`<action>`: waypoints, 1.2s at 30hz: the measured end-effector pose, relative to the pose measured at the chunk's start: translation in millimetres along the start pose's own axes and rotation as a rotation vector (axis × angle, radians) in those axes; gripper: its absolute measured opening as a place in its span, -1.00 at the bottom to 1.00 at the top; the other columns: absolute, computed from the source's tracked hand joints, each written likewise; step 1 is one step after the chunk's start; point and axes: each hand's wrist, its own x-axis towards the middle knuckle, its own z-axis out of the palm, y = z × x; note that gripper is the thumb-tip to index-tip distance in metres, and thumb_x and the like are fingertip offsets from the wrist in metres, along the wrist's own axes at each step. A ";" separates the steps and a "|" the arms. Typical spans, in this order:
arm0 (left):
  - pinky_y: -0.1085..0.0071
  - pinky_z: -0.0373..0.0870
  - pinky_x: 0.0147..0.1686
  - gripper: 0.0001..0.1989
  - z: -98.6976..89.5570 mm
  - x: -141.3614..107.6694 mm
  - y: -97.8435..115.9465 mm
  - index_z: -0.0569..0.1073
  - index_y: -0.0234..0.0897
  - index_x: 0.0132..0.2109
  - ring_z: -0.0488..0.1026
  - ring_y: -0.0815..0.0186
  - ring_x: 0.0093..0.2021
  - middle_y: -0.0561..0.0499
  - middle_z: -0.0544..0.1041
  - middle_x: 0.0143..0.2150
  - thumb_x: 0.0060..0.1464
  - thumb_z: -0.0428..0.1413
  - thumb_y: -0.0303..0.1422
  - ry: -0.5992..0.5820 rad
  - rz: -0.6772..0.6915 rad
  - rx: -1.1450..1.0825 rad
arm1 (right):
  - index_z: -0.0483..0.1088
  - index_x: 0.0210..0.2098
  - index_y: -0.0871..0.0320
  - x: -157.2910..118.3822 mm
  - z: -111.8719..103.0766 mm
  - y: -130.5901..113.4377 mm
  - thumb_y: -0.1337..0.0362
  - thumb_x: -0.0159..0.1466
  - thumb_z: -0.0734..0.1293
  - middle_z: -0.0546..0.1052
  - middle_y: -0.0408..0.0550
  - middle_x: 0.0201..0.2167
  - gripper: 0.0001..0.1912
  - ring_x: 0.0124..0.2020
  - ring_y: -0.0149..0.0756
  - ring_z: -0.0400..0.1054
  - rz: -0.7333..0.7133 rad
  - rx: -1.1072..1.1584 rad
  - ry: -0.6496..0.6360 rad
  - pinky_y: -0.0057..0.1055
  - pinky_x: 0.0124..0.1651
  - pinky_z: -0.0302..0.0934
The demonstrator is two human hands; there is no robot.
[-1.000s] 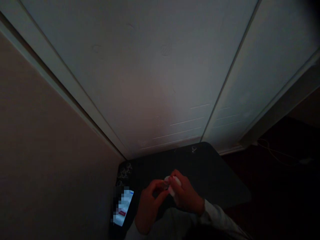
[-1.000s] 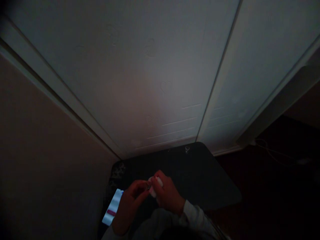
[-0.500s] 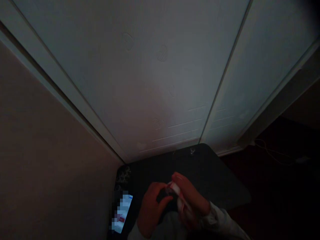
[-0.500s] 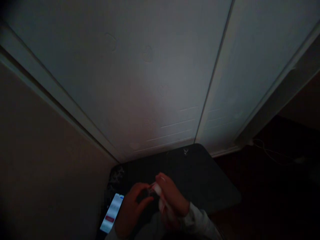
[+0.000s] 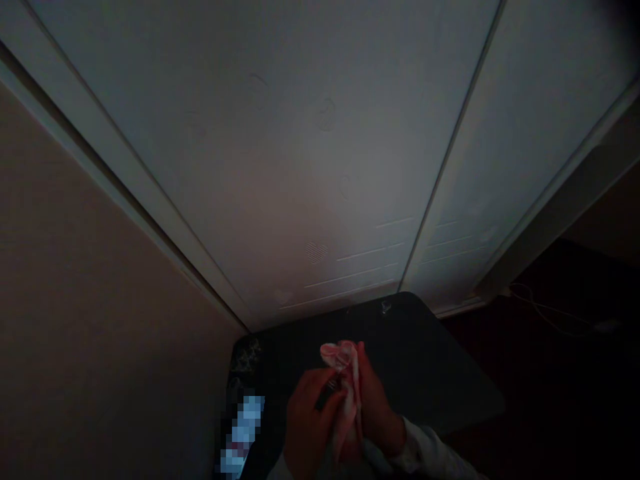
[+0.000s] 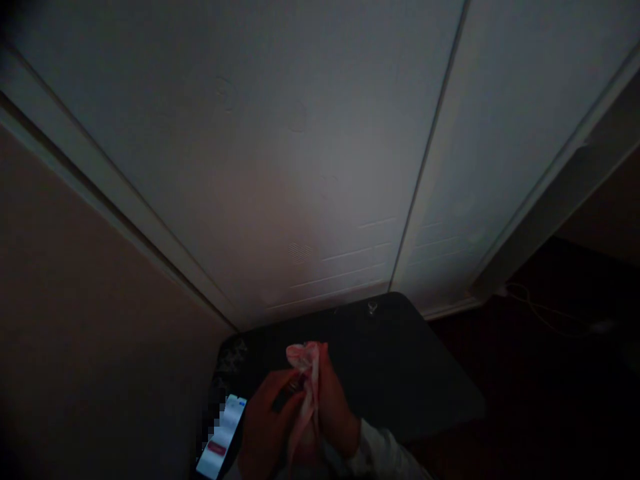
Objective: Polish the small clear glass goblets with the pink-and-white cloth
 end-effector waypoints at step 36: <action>0.21 0.39 -0.15 -0.76 -17.6 6.8 -2.9 0.52 -0.27 -0.24 0.45 0.11 -0.17 -0.11 0.50 -0.18 -0.16 0.19 -0.40 0.010 -0.118 -0.088 | 0.30 -0.38 0.11 -4.9 -14.2 3.1 0.50 0.10 0.21 0.40 -0.12 -0.39 -0.83 -0.38 -0.30 0.30 -0.267 -1.021 -0.366 -0.42 -0.31 0.15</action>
